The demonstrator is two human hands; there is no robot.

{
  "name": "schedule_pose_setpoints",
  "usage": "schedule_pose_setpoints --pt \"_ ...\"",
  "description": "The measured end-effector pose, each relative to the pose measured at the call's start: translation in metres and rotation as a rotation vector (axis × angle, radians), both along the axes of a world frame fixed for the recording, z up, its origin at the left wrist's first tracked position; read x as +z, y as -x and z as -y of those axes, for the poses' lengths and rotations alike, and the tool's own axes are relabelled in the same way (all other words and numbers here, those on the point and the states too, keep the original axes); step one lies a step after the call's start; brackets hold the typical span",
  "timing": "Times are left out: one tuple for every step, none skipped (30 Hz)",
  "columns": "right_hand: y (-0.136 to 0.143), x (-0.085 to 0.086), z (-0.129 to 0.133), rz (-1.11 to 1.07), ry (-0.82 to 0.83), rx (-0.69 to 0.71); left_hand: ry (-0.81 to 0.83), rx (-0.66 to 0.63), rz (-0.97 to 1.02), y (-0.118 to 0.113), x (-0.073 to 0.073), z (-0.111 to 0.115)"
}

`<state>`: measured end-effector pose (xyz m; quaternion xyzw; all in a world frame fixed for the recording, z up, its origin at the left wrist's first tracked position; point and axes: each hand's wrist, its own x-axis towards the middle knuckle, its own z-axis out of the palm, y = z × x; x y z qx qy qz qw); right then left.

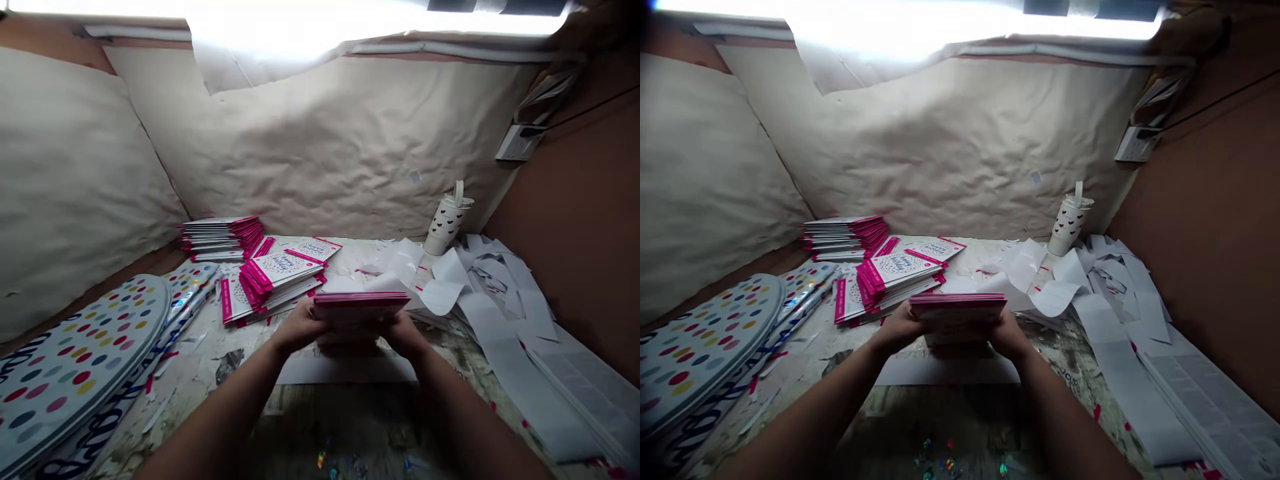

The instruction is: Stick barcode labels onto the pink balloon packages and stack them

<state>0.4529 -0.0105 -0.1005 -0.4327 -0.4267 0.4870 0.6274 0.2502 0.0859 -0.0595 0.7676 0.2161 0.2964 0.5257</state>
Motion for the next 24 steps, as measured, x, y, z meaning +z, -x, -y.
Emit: schedule_pose_setpoints --pt "-0.003 -0.003 0.0 -0.046 -0.019 -0.067 -0.088 0.023 -0.07 -0.002 0.005 -0.016" --pt "-0.006 -0.005 0.0 -0.096 -0.038 -0.133 -0.175 0.076 -0.149 -0.005 0.011 -0.034" --pt "-0.009 -0.005 0.0 -0.146 -0.053 -0.192 -0.288 0.179 -0.263 -0.011 0.018 -0.054" --pt "-0.011 -0.004 0.001 -0.188 -0.061 -0.24 -0.365 0.258 -0.36 -0.018 0.025 -0.075" --pt "-0.012 -0.002 0.001 -0.218 -0.057 -0.271 -0.417 0.311 -0.436 -0.027 0.029 -0.095" --pt "-0.012 0.0 0.001 -0.239 -0.044 -0.285 -0.458 0.349 -0.514 -0.037 0.032 -0.113" --pt "-0.012 0.002 0.001 -0.254 -0.025 -0.288 -0.471 0.363 -0.579 -0.048 0.032 -0.128" --pt "-0.011 0.003 0.001 -0.269 -0.007 -0.282 -0.483 0.372 -0.653 -0.059 0.029 -0.14" --pt "-0.01 0.004 0.0 -0.283 0.007 -0.271 -0.491 0.374 -0.731 -0.07 0.025 -0.148" --pt "-0.01 0.004 -0.001 -0.297 0.015 -0.259 -0.494 0.369 -0.807 -0.08 0.02 -0.154" --pt "-0.01 0.004 -0.002 -0.311 0.018 -0.245 -0.499 0.361 -0.876 -0.088 0.016 -0.157" --pt "-0.01 0.003 -0.002 -0.324 0.019 -0.232 -0.508 0.351 -0.935 -0.094 0.012 -0.158" --pt "-0.012 0.002 -0.003 -0.338 0.028 -0.214 -0.522 0.342 -0.98 -0.097 0.01 -0.157" --pt "-0.013 0.001 -0.003 -0.359 0.049 -0.189 -0.542 0.335 -1.01 -0.099 0.009 -0.155" --pt "-0.015 0.0 -0.003 -0.39 0.085 -0.159 -0.567 0.329 -1.025 -0.098 0.01 -0.152" --pt "-0.017 -0.001 -0.002 -0.433 0.133 -0.121 -0.597 0.323 -1.026 -0.095 0.012 -0.147" --pt "-0.019 -0.002 -0.002 -0.484 0.189 -0.082 -0.629 0.318 -1.013 -0.091 0.015 -0.14" --pt "-0.021 -0.003 -0.001 -0.538 0.243 -0.046 -0.663 0.312 -0.989 -0.084 0.018 -0.131" --pt "-0.022 -0.004 0.0 -0.589 0.288 -0.017 -0.696 0.305 -0.955 -0.077 0.02 -0.119" --pt "-0.022 -0.005 0.0 -0.635 0.322 0.001 -0.726 0.296 -0.916 -0.068 0.021 -0.105" --pt "-0.021 -0.005 0.0 -0.676 0.343 0.007 -0.751 0.283 -0.875 -0.06 0.02 -0.088" --pt "-0.019 -0.005 -0.001 -0.713 0.353 0.005 -0.767 0.265 -0.834 -0.052 0.016 -0.07" --pt "-0.016 -0.004 -0.003 -0.744 0.359 -0.004 -0.775 0.242 -0.798 -0.045 0.012 -0.051" --pt "-0.012 -0.002 -0.006 -0.772 0.368 -0.013 -0.775 0.22 -0.763 -0.039 0.005 -0.032"
